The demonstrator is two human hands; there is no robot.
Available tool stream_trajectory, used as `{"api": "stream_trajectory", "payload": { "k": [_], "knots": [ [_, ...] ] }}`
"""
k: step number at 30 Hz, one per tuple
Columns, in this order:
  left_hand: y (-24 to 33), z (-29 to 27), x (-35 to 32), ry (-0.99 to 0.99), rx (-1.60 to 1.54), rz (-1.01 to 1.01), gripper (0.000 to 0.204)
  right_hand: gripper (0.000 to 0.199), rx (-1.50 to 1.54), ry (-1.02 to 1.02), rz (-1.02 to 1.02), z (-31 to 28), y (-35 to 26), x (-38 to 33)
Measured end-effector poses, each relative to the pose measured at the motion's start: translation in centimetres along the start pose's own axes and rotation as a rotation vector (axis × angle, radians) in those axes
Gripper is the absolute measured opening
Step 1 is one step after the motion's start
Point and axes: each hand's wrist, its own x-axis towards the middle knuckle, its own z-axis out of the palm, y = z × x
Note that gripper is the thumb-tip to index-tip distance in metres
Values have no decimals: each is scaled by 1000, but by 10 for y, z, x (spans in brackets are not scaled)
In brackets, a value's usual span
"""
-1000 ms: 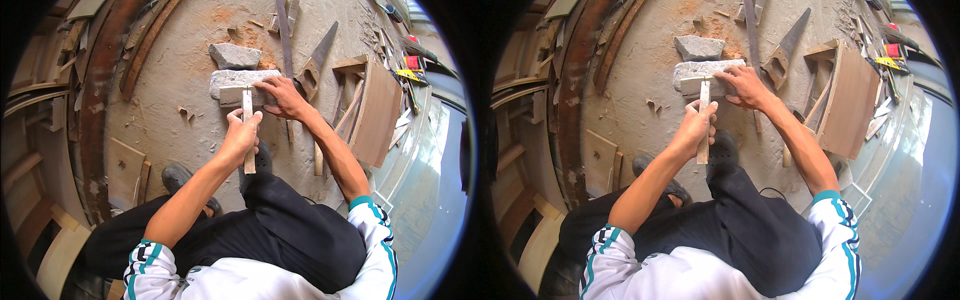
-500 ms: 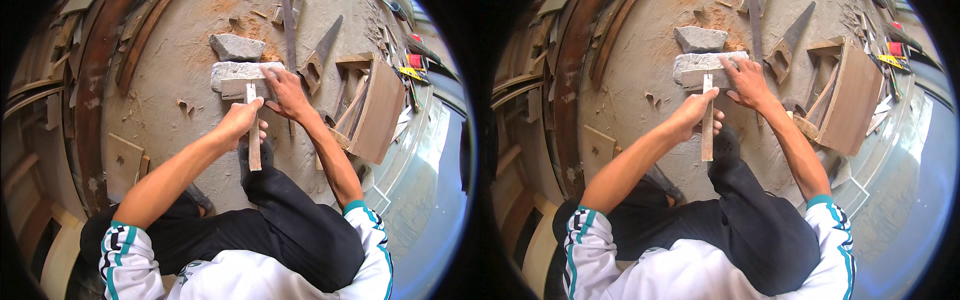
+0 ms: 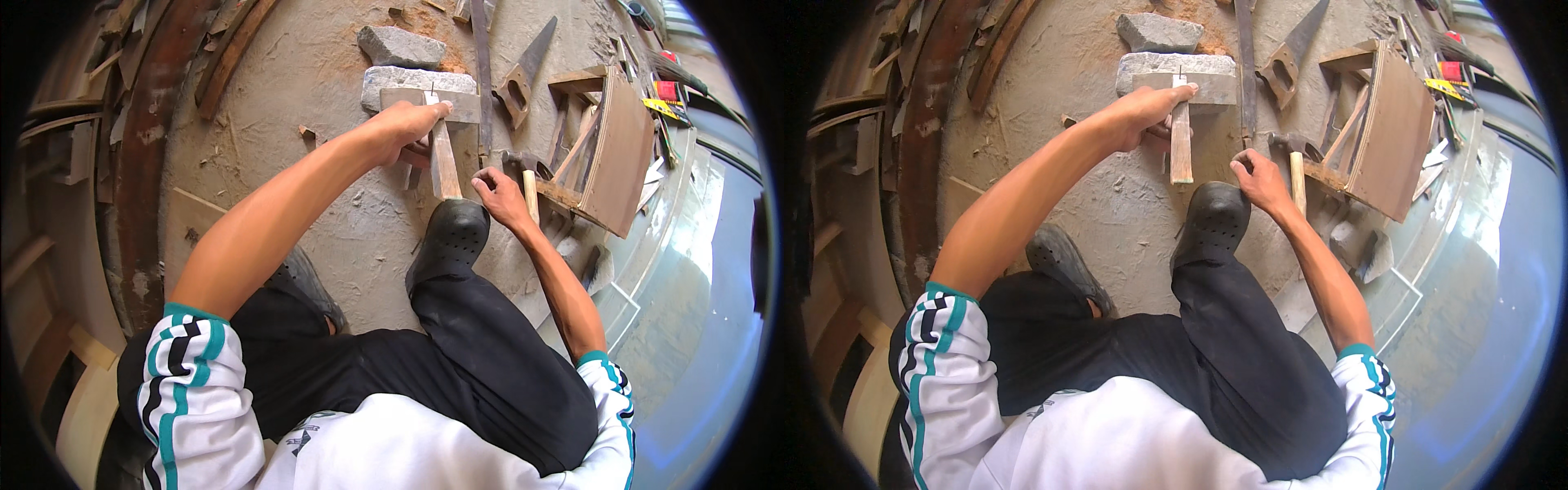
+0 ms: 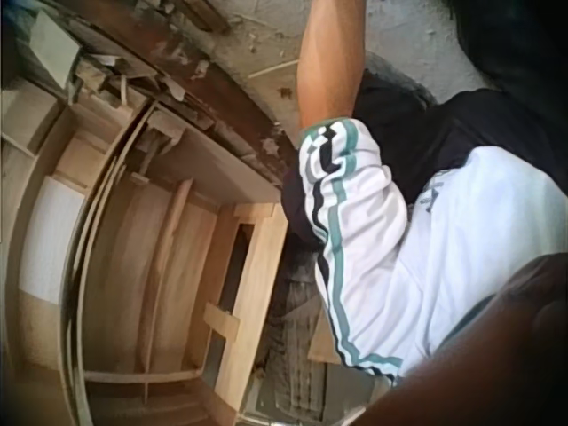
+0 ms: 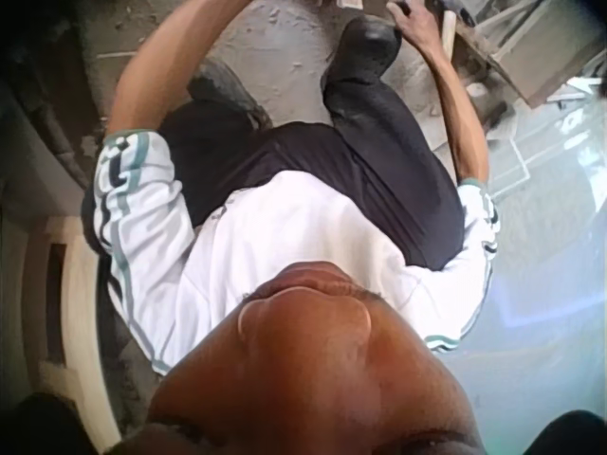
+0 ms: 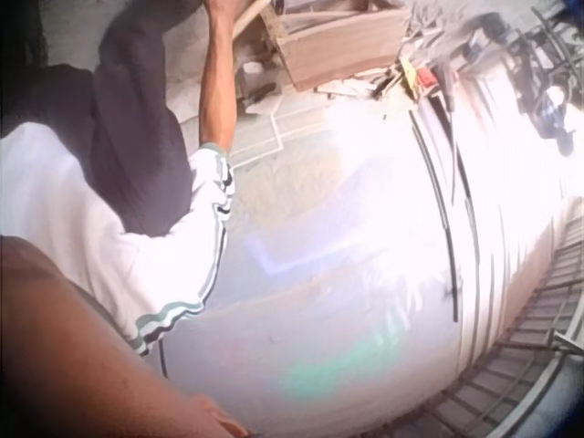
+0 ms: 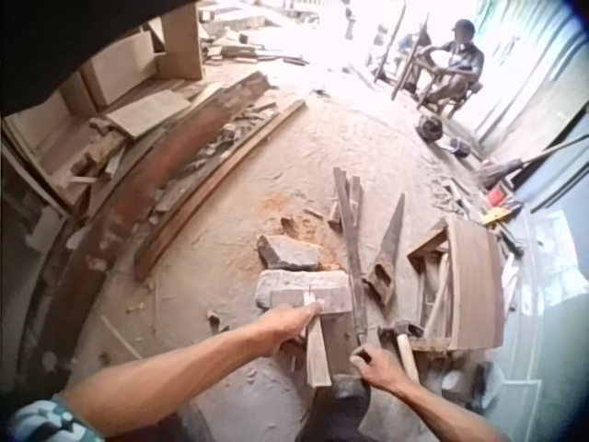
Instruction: The person sits on the floor and uses a hammer to repeatedly strike a small wooden block placed on a concrete block. They adjust the block's position and orientation several times while continuing to hammer it.
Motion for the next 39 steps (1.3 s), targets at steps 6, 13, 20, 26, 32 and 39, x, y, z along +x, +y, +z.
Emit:
{"api": "stream_trajectory", "payload": {
  "k": [6,13,20,26,32,39],
  "knots": [
    [-6,4,1,1,-43,22,49,31,255,-168,-51,6,-7,16],
    [-31,6,9,87,-107,99,56,54,434,-411,-29,28,-54,39],
    [-52,27,36,338,-43,200,66,32,239,-227,-199,33,-65,37],
    [-54,52,65,482,-275,117,64,26,18,-252,-60,28,-61,41],
    [-52,58,69,430,-459,96,58,35,31,-173,-147,35,-37,60],
    [-48,70,33,254,-643,86,73,31,257,-168,105,37,-38,34]
  ]
}}
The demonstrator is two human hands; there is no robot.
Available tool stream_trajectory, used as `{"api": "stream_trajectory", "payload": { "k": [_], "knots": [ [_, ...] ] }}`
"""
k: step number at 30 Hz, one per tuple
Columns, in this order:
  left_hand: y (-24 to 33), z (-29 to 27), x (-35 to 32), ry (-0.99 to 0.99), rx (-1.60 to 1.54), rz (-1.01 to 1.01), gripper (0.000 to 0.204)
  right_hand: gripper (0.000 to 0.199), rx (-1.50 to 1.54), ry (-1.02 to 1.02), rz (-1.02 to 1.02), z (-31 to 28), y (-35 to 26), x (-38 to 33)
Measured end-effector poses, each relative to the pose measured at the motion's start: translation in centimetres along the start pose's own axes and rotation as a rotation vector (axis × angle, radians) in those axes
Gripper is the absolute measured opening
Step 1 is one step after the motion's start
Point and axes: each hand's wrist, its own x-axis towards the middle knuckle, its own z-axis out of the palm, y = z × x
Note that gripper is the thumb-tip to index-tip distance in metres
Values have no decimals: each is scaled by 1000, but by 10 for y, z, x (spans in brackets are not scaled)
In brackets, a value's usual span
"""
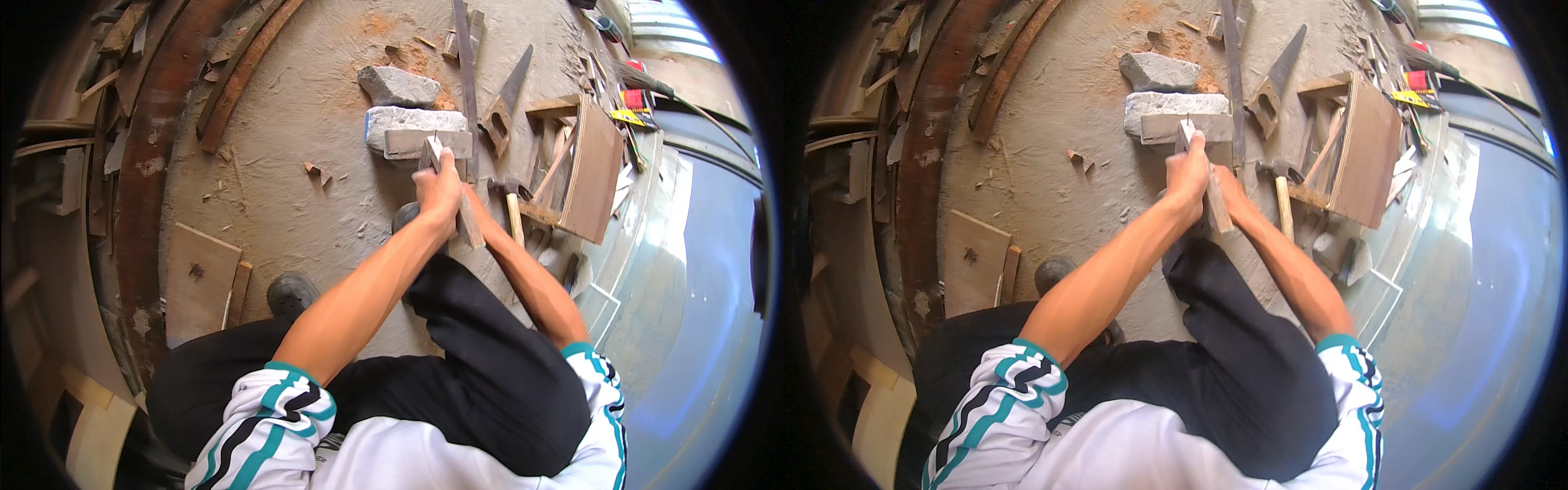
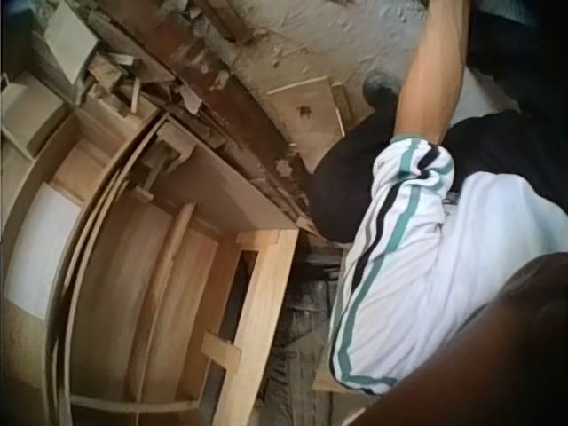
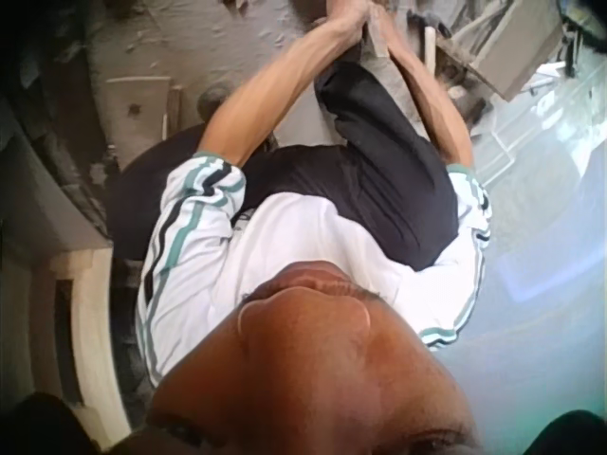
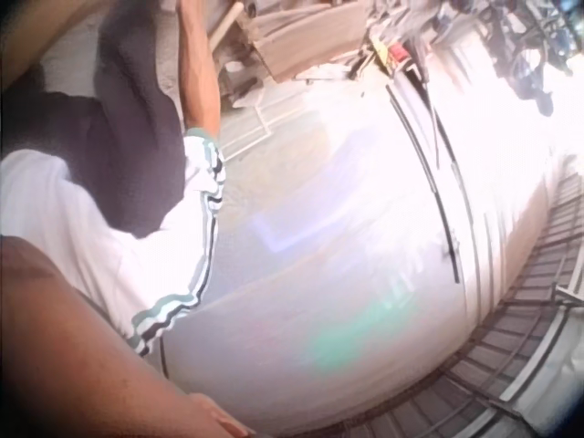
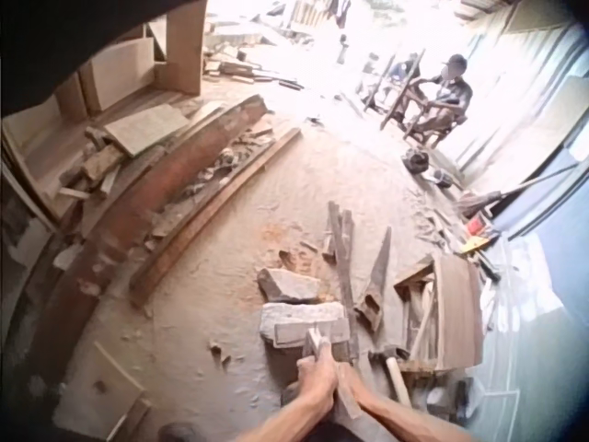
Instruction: The person sits on the floor and uses a hammer to repeatedly strike a small wooden block placed on a concrete block. They adjust the block's position and orientation several times while continuing to hammer it.
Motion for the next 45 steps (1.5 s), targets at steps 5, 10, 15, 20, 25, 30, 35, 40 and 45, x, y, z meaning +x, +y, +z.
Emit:
{"api": "stream_trajectory", "payload": {
  "k": [5,10,15,20,25,30,35,40,45],
  "knots": [
    [6,6,-32,-35,-253,-150,47,23,240,-174,106,-25,-32,3],
    [1,8,-30,-160,-493,-136,47,18,51,41,-190,-56,-63,31],
    [3,4,-36,-118,-416,-141,54,21,92,-116,-281,-66,-115,52],
    [17,9,-41,-10,-337,-226,51,15,-46,-149,-396,-67,-107,71],
    [18,8,-39,18,-329,-265,47,11,-53,-72,-538,-59,-101,71],
    [19,13,-38,62,-273,-281,49,16,36,-21,-574,-59,-93,66],
    [24,17,-45,95,-276,-251,49,19,-137,120,-214,-91,-75,29],
    [33,32,-47,97,-172,-232,33,53,-767,-189,497,-114,2,-47],
    [17,31,-42,71,-250,-165,26,72,-818,157,416,-90,31,-65]
  ]
}}
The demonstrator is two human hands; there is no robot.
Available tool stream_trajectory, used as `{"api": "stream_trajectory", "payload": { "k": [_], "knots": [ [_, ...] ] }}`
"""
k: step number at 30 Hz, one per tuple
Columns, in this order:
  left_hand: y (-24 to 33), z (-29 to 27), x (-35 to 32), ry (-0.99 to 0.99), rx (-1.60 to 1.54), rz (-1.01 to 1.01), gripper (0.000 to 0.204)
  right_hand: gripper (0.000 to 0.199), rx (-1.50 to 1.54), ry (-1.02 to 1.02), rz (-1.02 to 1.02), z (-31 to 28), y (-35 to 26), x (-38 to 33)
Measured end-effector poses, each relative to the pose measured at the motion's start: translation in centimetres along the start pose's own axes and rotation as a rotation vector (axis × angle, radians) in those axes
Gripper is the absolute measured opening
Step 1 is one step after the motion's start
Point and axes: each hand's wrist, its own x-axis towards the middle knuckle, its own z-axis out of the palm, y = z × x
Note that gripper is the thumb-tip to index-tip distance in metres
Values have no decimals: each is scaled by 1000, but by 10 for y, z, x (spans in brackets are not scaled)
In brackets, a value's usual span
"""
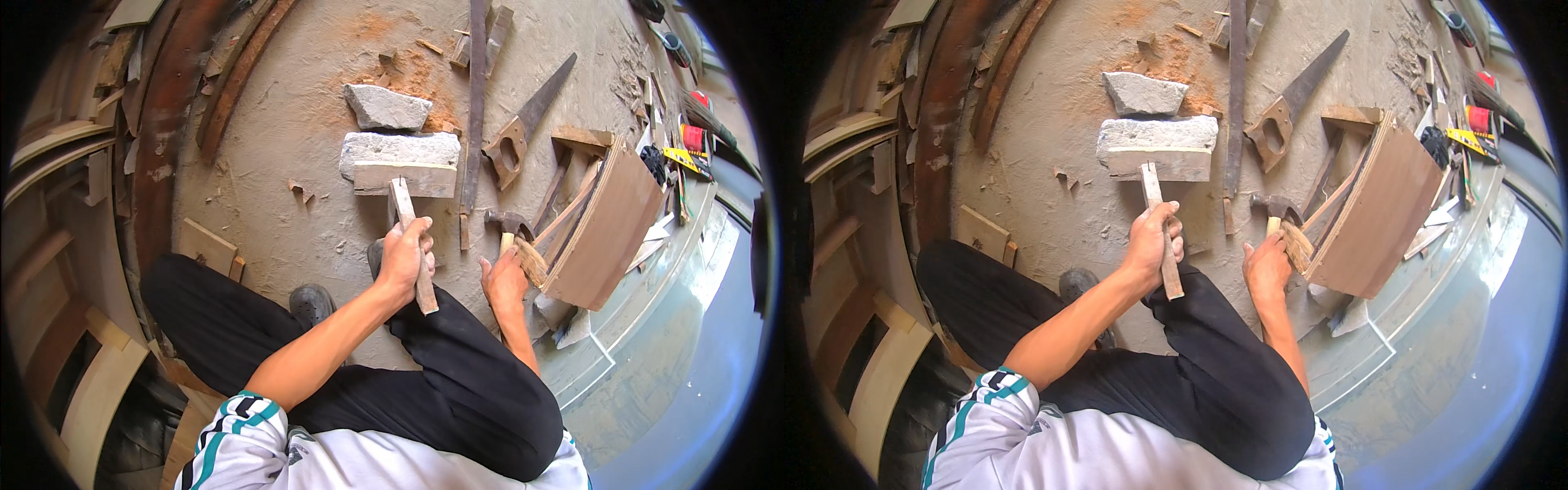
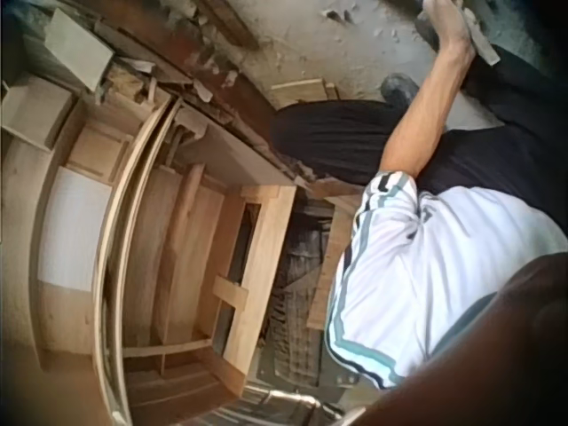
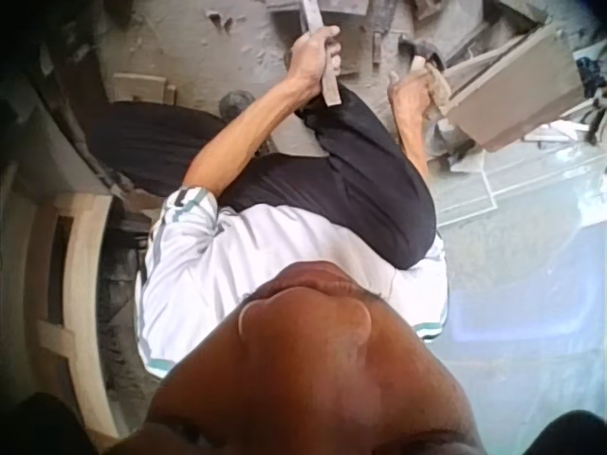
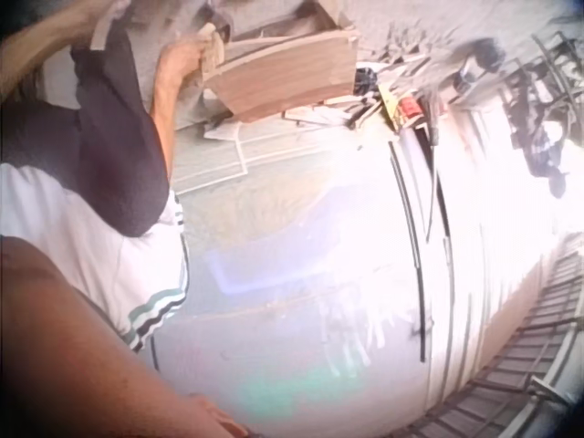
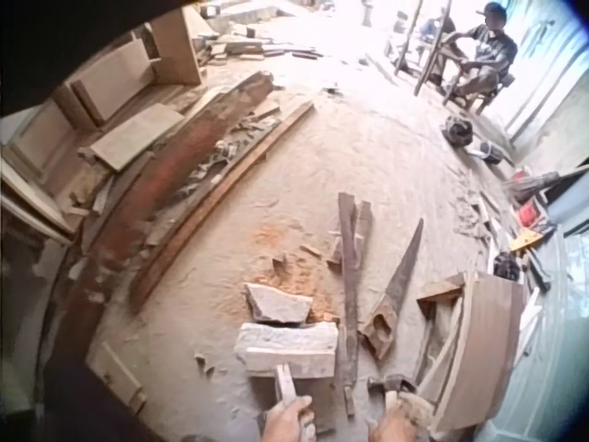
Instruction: The person sits on the floor and uses a hammer to repeatedly strike a small wooden block placed on a concrete block. They adjust the block's position and orientation several times while continuing to hammer it.
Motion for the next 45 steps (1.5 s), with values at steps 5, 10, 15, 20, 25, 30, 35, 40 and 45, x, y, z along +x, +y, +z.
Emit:
{"api": "stream_trajectory", "payload": {
  "k": [5,10,15,20,25,30,35,40,45],
  "knots": [
    [-7,0,6,-28,-86,12,26,82,-19,40,-20,26,3,5],
    [0,-7,7,-64,-51,-26,22,81,2,183,-19,26,2,6],
    [4,-13,7,-118,-63,-79,23,53,362,203,-33,38,26,23],
    [6,-12,5,-96,-1,-72,28,30,1092,-242,302,5,3,33],
    [7,-19,7,-89,-10,-68,29,46,709,4,-45,-73,-22,-7],
    [8,-17,2,-79,-2,-22,45,57,640,-232,-288,-199,-94,-13],
    [4,-24,11,-107,-80,10,57,57,460,-301,-390,-249,-168,22],
    [6,-22,7,-79,-16,24,58,58,113,-343,-507,-263,-192,54],
    [8,-24,8,-76,-28,47,59,54,77,-481,-480,-282,-206,63]
  ]
}}
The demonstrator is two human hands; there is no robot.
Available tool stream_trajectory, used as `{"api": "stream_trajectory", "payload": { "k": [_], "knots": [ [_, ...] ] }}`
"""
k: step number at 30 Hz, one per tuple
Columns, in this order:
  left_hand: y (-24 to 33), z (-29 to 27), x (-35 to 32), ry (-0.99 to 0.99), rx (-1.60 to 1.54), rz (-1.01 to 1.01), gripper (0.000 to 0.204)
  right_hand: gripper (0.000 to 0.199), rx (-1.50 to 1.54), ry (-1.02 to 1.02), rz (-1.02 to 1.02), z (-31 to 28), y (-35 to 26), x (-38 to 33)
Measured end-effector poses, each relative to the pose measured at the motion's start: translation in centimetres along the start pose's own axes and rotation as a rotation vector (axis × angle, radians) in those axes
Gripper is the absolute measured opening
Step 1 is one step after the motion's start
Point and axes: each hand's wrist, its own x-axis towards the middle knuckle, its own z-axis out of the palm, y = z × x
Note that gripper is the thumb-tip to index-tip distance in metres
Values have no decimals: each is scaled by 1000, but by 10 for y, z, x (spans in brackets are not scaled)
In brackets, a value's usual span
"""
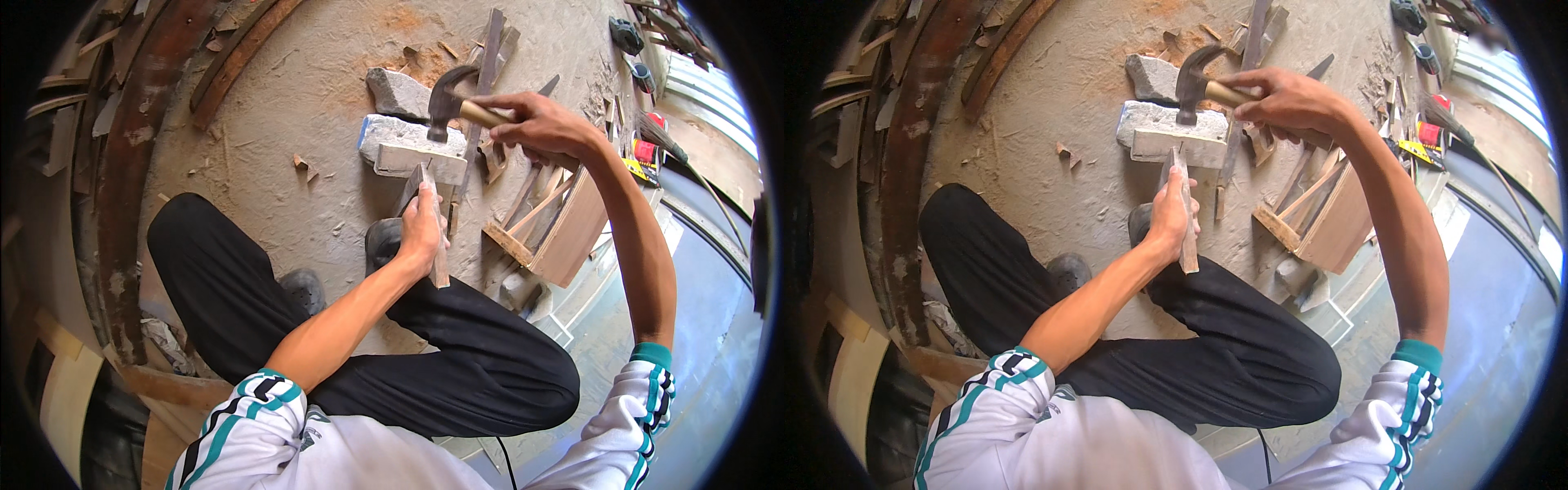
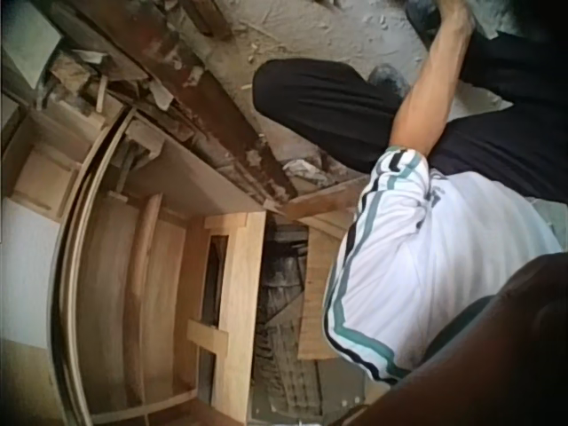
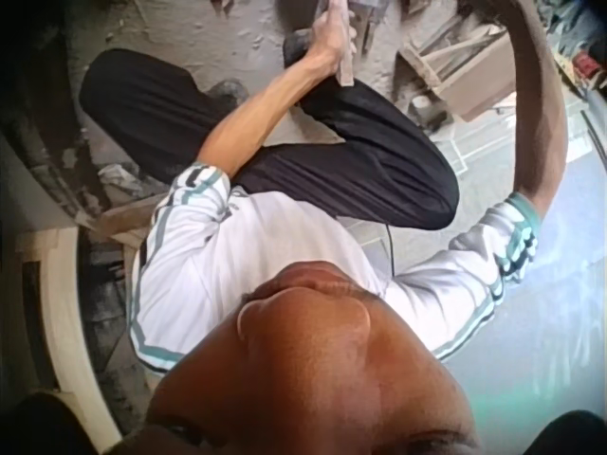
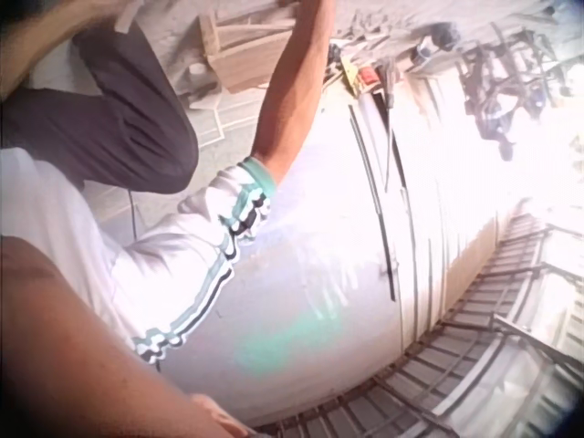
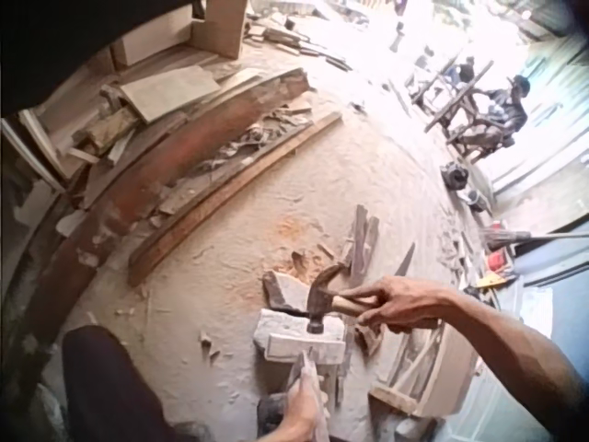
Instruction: The person sits on the floor and uses a hammer to repeatedly strike a small wooden block placed on a concrete block. They adjust the block's position and orientation several times while continuing to hammer it.
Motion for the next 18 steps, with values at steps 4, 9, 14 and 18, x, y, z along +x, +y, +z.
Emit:
{"api": "stream_trajectory", "payload": {
  "k": [4,9,14,18],
  "knots": [
    [2,3,-2,3,11,13,58,56,21,192,-71,3,4,1],
    [1,3,-5,-16,70,18,59,54,-76,-81,-3,-5,11,14],
    [4,4,-3,-16,32,16,61,57,89,109,-62,-1,21,18],
    [2,4,-4,-24,49,10,60,58,20,-55,-31,35,37,8]
  ]
}}
